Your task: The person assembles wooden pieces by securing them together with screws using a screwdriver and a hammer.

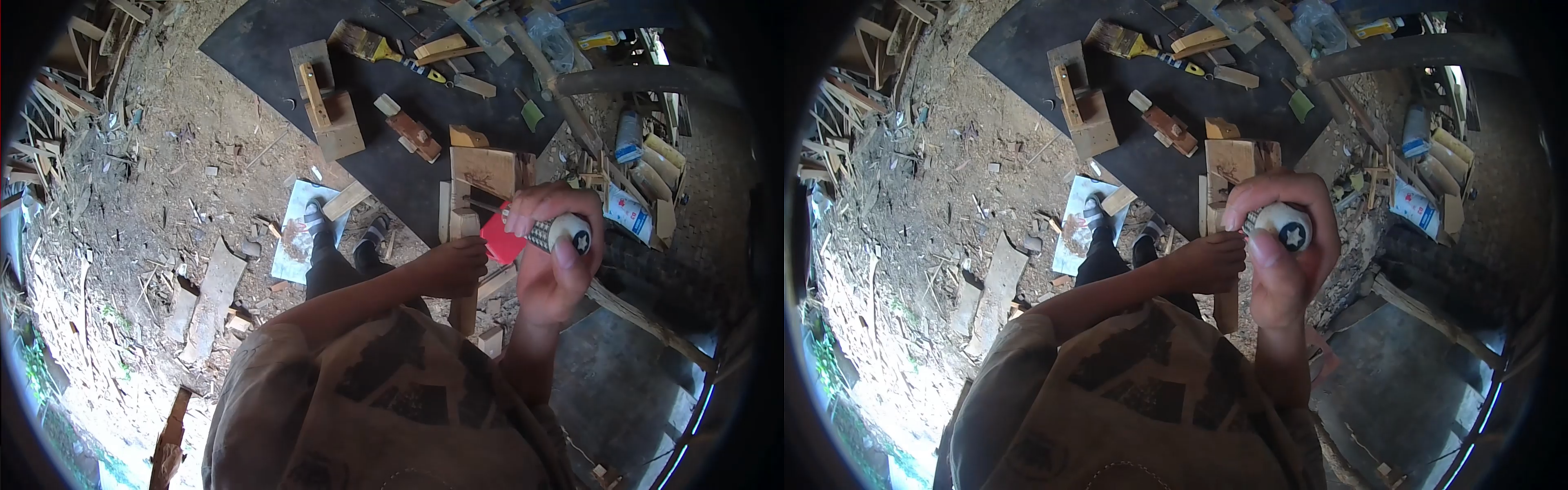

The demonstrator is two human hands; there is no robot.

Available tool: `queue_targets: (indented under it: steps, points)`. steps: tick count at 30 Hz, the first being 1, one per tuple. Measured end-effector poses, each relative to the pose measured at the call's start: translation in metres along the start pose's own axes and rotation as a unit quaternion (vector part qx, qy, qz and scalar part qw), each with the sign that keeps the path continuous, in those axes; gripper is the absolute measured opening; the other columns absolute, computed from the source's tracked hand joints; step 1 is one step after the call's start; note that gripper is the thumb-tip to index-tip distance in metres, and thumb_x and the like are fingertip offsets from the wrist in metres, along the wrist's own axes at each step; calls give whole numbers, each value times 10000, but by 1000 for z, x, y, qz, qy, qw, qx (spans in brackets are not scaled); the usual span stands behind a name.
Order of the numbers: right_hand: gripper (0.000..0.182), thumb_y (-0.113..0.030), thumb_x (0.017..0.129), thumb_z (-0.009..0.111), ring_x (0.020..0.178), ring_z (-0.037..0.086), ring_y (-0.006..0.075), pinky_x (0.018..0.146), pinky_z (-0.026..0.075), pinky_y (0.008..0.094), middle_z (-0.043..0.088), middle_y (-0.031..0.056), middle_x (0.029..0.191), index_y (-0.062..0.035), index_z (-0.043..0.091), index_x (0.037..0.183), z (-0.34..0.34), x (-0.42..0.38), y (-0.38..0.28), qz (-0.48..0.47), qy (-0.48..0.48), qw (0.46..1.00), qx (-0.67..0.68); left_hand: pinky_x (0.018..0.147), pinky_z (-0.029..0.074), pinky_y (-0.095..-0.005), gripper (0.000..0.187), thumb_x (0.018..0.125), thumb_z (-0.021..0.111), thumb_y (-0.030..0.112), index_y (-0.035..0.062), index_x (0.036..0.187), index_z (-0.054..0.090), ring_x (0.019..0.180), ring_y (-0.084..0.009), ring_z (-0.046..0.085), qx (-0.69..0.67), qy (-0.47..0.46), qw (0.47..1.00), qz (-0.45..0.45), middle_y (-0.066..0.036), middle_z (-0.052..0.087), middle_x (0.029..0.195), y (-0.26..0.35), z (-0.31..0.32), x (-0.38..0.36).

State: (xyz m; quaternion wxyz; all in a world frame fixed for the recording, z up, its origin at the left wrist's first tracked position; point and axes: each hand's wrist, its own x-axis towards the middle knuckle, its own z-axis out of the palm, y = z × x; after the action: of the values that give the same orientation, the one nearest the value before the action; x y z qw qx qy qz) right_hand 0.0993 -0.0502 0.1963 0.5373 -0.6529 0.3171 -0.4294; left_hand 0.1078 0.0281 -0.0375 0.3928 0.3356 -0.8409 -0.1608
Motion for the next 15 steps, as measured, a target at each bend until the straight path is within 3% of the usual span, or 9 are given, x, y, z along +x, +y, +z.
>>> queue_targets:
  steps: [5,8,9,12,15]
  points:
    - [362,-306,920,685,785,615,163,722,493,306,664,132,894,30,610,1033,7,4,2,-1,-40,998,-42,1258,343,-465,270,816,691,342,86,902,705,1240,-296,593,-2,13,1000,5,-92,655,1039,-1,8,-2]
    - [378,-328,952,676,763,612,184,712,501,324,653,141,878,29,596,1045,10,5,6,-13,-21,999,40,1252,352,-467,274,815,691,343,82,899,703,1233,-300,593,-14,8,1000,7,-91,655,1040,-3,7,-2]
    - [377,-382,1008,534,763,517,233,745,454,411,546,127,866,-7,509,1037,6,6,6,6,-42,998,57,1251,354,-466,272,814,692,342,82,897,703,1231,-302,593,-12,6,1000,7,-90,656,1038,-2,6,-1]
    - [343,-380,1023,492,757,492,222,751,435,413,536,112,858,-37,494,1017,1,-1,3,24,13,998,61,1215,391,-446,264,821,706,322,80,923,678,1186,-279,602,-12,-5,1000,2,-82,642,1037,-1,-1,0]
    - [306,-357,1034,502,712,490,206,713,419,381,532,100,805,-54,494,988,-22,-6,-4,-59,40,997,33,1202,406,-437,253,825,717,307,81,925,666,1172,-269,604,8,-22,1000,18,-76,631,1031,-3,-5,0]
